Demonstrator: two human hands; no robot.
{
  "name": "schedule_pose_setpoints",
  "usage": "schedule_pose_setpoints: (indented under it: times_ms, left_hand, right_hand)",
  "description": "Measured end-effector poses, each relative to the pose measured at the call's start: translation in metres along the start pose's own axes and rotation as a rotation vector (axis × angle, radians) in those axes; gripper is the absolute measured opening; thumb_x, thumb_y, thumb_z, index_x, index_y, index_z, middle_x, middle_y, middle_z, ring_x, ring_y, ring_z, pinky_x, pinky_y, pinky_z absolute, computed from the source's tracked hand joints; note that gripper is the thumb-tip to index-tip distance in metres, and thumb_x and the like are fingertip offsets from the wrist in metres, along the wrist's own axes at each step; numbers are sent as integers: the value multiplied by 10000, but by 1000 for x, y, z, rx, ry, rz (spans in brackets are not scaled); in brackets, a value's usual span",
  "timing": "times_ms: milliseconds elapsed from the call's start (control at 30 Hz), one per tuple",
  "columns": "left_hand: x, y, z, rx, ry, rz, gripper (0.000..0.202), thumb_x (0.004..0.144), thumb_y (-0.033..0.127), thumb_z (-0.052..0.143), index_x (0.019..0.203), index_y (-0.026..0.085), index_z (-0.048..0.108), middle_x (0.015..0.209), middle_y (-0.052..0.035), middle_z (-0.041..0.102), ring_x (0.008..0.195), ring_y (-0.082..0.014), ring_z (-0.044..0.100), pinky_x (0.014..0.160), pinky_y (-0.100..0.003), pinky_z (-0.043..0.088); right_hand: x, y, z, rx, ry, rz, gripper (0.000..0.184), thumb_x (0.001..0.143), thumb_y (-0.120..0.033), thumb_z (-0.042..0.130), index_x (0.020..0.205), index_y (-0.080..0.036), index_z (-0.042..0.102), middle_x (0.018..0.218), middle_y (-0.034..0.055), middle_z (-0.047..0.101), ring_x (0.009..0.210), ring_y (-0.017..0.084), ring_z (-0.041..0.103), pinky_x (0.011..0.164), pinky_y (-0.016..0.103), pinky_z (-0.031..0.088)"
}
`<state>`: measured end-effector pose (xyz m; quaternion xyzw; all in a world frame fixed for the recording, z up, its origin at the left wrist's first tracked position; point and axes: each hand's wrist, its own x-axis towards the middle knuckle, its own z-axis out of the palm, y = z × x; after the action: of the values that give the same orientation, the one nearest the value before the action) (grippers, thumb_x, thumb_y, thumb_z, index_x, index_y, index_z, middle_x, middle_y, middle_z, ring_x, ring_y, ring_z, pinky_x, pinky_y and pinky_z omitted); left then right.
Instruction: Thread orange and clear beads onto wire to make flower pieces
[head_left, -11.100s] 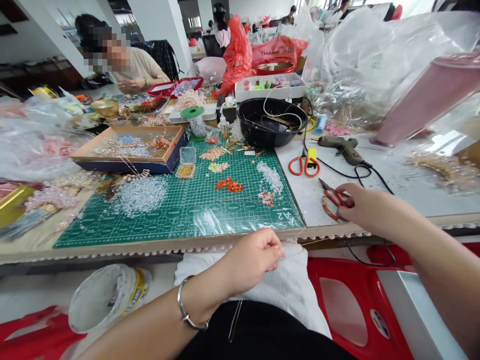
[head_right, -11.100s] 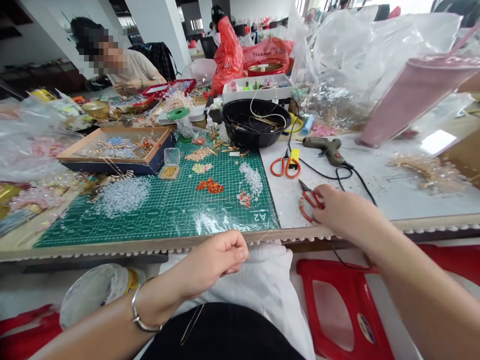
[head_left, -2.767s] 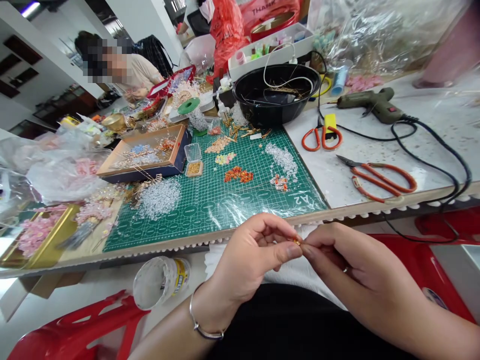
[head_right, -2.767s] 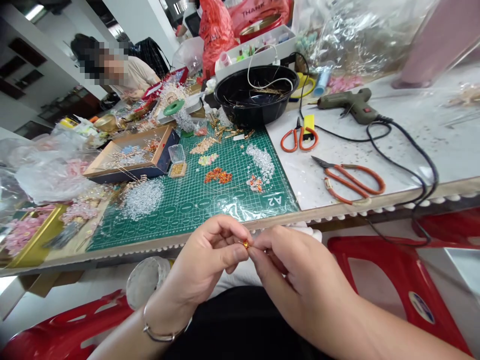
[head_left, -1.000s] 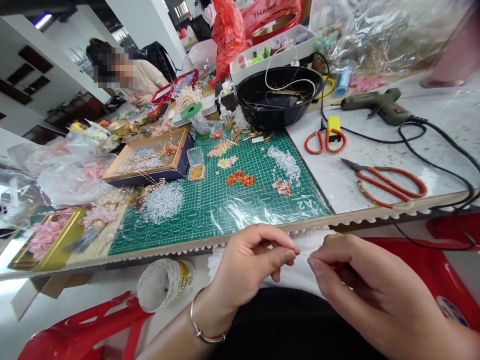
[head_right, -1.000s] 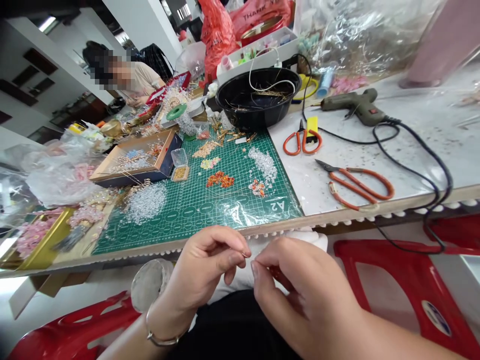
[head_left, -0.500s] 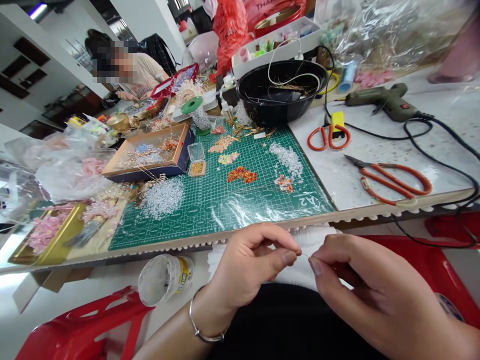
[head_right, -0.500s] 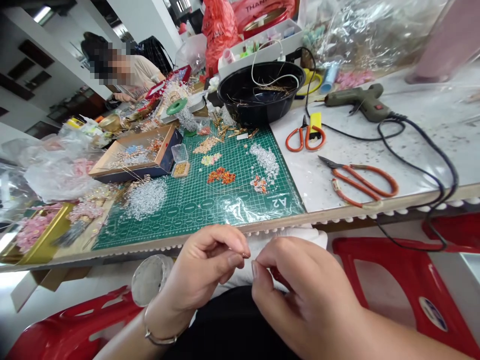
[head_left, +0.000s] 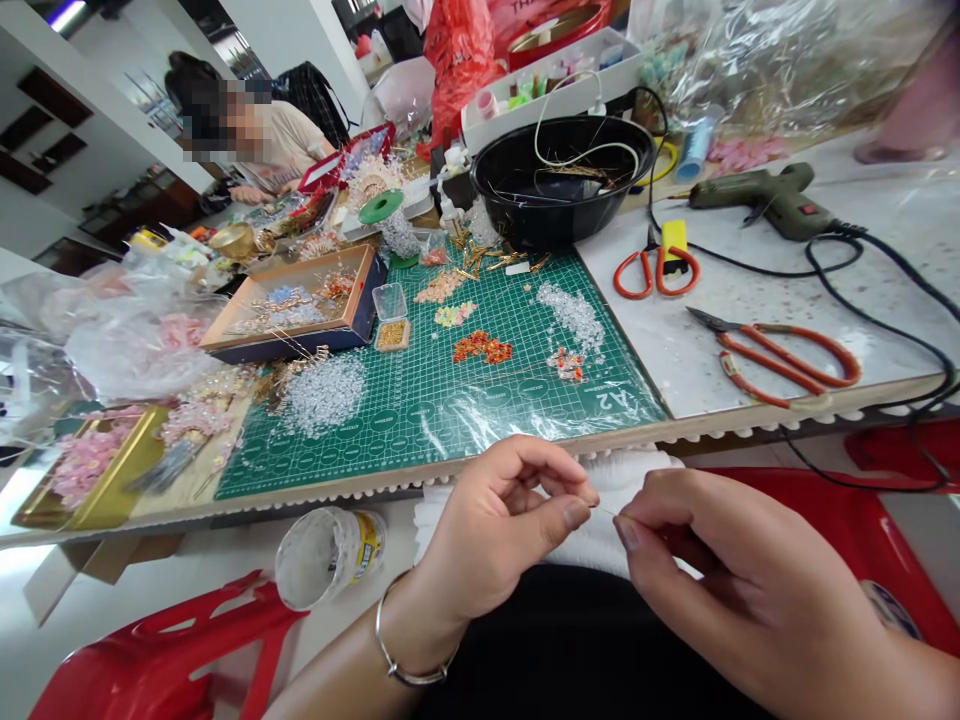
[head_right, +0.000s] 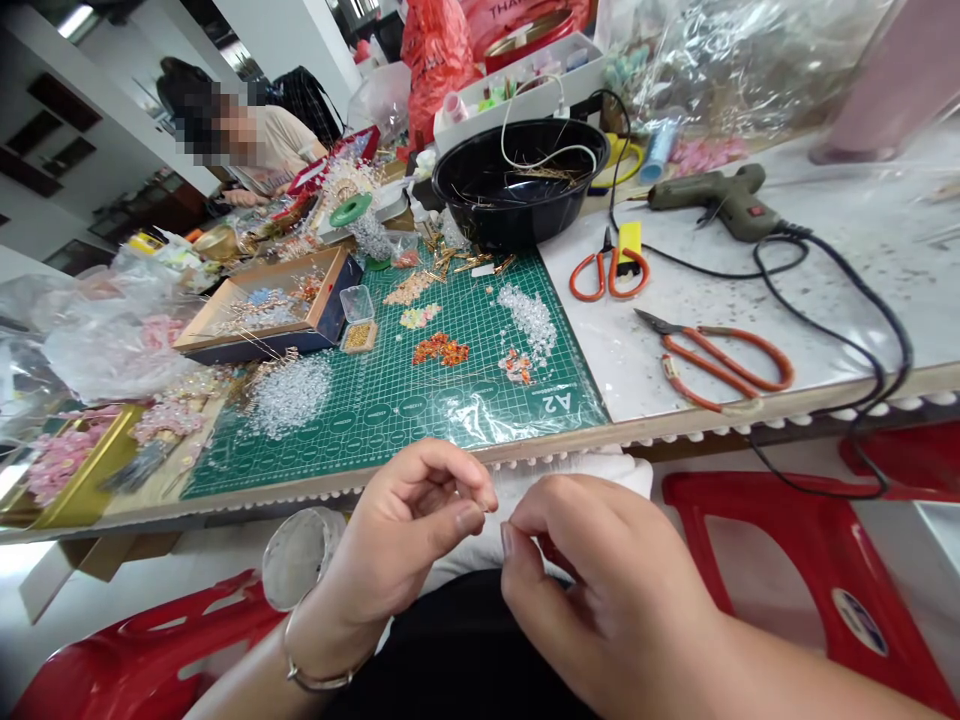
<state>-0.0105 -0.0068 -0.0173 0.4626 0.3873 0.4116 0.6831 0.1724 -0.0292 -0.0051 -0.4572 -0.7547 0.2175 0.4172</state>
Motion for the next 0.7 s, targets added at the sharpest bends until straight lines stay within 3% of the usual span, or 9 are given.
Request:
schedule_pose_setpoints:
  times_ms: [167,500,600,700]
  left_hand:
    - [-2,3,-1,149,-14,14,150,837,232,779,950,199,686,861,-28,668,782,-122,609,685,-229,485]
    - [0,18,3,542,-72,214,72,892,229,694,954,194,706,822,-42,692,721,-143,619,605,-246,467]
    - [2,21,2,664,-37,222,45,894,225,700,918,198,727,808,-23,720,690,-121,608,596,-229,444]
    - [8,25,-2,771,-15,186,93,868,255,740,804,192,715,744,2,711,675,-114,601,627,-231,443]
  right_hand:
    - [-1,1,0,-20,-9,4,209,845,-106,488,679,-226,529,508,-50,513,411,79,447,389,187,361]
    - [-4,7,4,18,-54,46,207,897,-157,521,704,-230,530,530,-46,536,428,96,483,405,201,395]
    - [-6,11,4,59,-113,90,187,949,-178,496,783,-232,564,591,-27,615,479,116,568,446,212,452]
    - [-6,16,4,121,-157,174,105,980,-242,517,990,-238,622,767,13,723,649,155,693,571,241,546]
